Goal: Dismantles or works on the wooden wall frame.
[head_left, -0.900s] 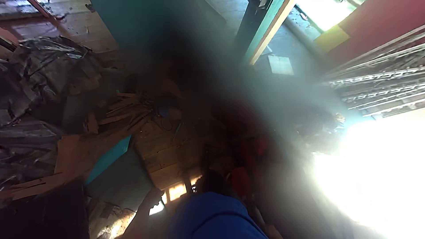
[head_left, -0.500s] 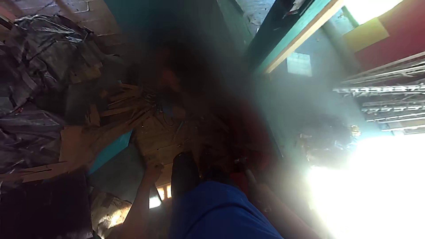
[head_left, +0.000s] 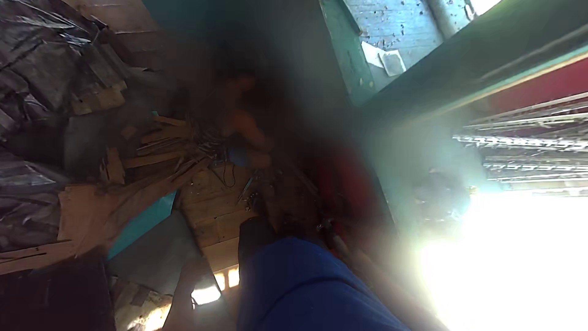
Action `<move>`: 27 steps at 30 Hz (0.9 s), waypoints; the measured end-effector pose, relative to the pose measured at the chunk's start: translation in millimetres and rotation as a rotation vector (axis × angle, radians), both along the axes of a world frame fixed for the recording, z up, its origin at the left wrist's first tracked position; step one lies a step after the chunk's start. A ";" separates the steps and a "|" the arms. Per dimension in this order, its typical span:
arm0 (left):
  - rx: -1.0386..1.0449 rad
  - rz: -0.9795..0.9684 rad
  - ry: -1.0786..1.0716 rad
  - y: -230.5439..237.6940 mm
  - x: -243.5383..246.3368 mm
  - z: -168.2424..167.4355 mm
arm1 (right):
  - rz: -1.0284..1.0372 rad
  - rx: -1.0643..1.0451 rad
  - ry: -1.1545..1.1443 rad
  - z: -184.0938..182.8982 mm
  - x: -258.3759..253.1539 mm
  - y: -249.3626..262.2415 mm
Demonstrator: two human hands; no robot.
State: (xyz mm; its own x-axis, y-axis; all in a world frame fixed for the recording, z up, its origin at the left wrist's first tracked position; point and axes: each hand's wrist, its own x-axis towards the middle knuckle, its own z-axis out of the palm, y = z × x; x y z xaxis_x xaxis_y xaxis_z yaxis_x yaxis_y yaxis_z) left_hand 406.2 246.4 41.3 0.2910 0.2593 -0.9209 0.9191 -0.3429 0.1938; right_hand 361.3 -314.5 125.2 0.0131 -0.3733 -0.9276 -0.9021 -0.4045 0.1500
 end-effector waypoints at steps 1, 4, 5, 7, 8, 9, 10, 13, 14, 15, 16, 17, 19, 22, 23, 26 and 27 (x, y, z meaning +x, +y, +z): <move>-0.009 0.030 -0.049 5.1 18.6 1.8 | -0.014 -0.008 -0.003 3.3 8.5 2.8; -0.033 0.054 -0.167 11.9 80.2 7.7 | -0.068 -0.034 -0.060 1.1 33.6 5.0; -0.040 0.049 -0.196 13.4 97.3 8.4 | -0.074 -0.044 -0.082 -1.6 41.4 5.5; -0.044 0.055 -0.247 15.2 125.6 12.8 | -0.066 -0.051 -0.114 -2.4 59.2 9.9; -0.049 0.068 -0.267 14.4 138.7 17.3 | -0.062 -0.052 -0.136 -2.6 70.0 11.3; -0.050 0.070 -0.281 13.4 149.8 20.9 | -0.057 -0.054 -0.167 -0.9 80.0 13.3; -0.046 0.060 -0.286 12.6 158.2 23.2 | -0.056 -0.052 -0.205 1.6 88.7 15.7; -0.051 0.007 -0.273 12.6 173.1 20.2 | -0.011 -0.077 -0.331 -2.7 115.6 19.9; -0.058 -0.012 -0.264 11.4 174.3 18.9 | 0.012 -0.089 -0.372 -3.7 126.1 21.2; -0.055 -0.038 -0.248 9.6 172.6 17.7 | 0.035 -0.101 -0.412 -3.3 134.5 23.1; -0.053 -0.060 -0.225 7.3 169.7 18.3 | 0.048 -0.109 -0.444 -1.8 142.3 25.0; -0.054 -0.072 -0.210 5.0 168.9 18.5 | 0.048 -0.113 -0.474 -1.1 153.6 26.3; -0.055 -0.085 -0.201 1.3 167.9 16.6 | 0.010 -0.082 -0.520 1.6 179.7 27.0; -0.058 -0.085 -0.189 -2.6 165.3 13.3 | -0.007 0.092 -0.499 24.0 228.0 28.6; -0.056 -0.082 -0.177 -3.6 164.8 11.7 | 0.044 0.150 -0.463 33.9 248.8 26.9; -0.054 -0.058 -0.138 -9.2 167.2 9.4 | 0.242 0.194 -0.377 37.1 308.9 14.5; -0.042 -0.043 -0.139 -11.8 170.3 8.4 | 0.293 0.194 -0.375 32.1 323.4 11.1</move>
